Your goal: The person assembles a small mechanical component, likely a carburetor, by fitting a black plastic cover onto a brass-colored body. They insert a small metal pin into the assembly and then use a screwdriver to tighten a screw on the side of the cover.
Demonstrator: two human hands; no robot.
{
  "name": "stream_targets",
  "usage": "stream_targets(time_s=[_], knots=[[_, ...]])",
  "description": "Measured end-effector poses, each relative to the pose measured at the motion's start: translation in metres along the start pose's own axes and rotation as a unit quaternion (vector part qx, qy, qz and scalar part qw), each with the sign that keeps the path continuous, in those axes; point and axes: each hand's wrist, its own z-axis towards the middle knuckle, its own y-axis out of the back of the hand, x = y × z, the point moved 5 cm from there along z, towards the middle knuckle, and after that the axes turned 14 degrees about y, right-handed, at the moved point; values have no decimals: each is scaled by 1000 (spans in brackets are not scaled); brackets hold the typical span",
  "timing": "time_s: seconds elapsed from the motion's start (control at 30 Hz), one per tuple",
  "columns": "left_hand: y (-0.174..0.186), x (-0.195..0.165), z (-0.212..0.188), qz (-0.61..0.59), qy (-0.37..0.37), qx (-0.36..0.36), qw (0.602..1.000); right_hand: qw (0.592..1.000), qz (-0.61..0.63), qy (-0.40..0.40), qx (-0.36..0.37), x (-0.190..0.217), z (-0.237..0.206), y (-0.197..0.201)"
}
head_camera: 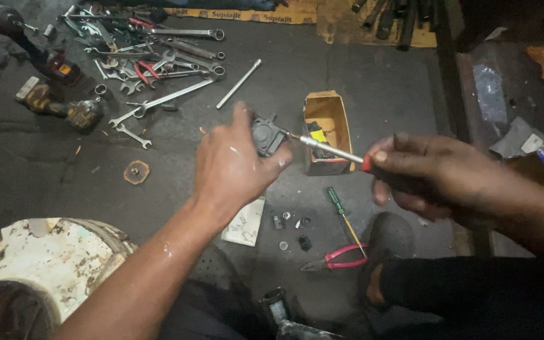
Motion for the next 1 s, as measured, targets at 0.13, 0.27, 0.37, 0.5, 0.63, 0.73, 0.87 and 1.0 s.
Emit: stream_targets(time_s=[0.13, 0.27, 0.37, 0.5, 0.63, 0.73, 0.87, 1.0], knots=[[-1, 3, 1, 4, 47, 7, 999, 817, -433, 376, -68, 44, -12, -13], [-1, 1, 2, 3, 42, 1, 999, 783, -552, 281, -61, 44, -19, -19], [3, -4, -1, 4, 4, -17, 1000, 824, -505, 255, -34, 46, -17, -22], [2, -6, -6, 18, 6, 9, 1000, 997, 57, -54, 23, 18, -9, -14], [-1, -5, -4, 29, 14, 18, 999, 999, -41, -2, 20, 20, -5, -6], [-1, -2, -3, 31, 28, 0, 999, 958, -212, 195, -16, 36, -5, -7], [-2, -2, -2, 12, 46, -9, 999, 715, -539, 432, -111, 55, -29, -19], [-5, 5, -1, 40, 106, 60, 992, 584, -631, 491, -138, 54, -44, -29]])
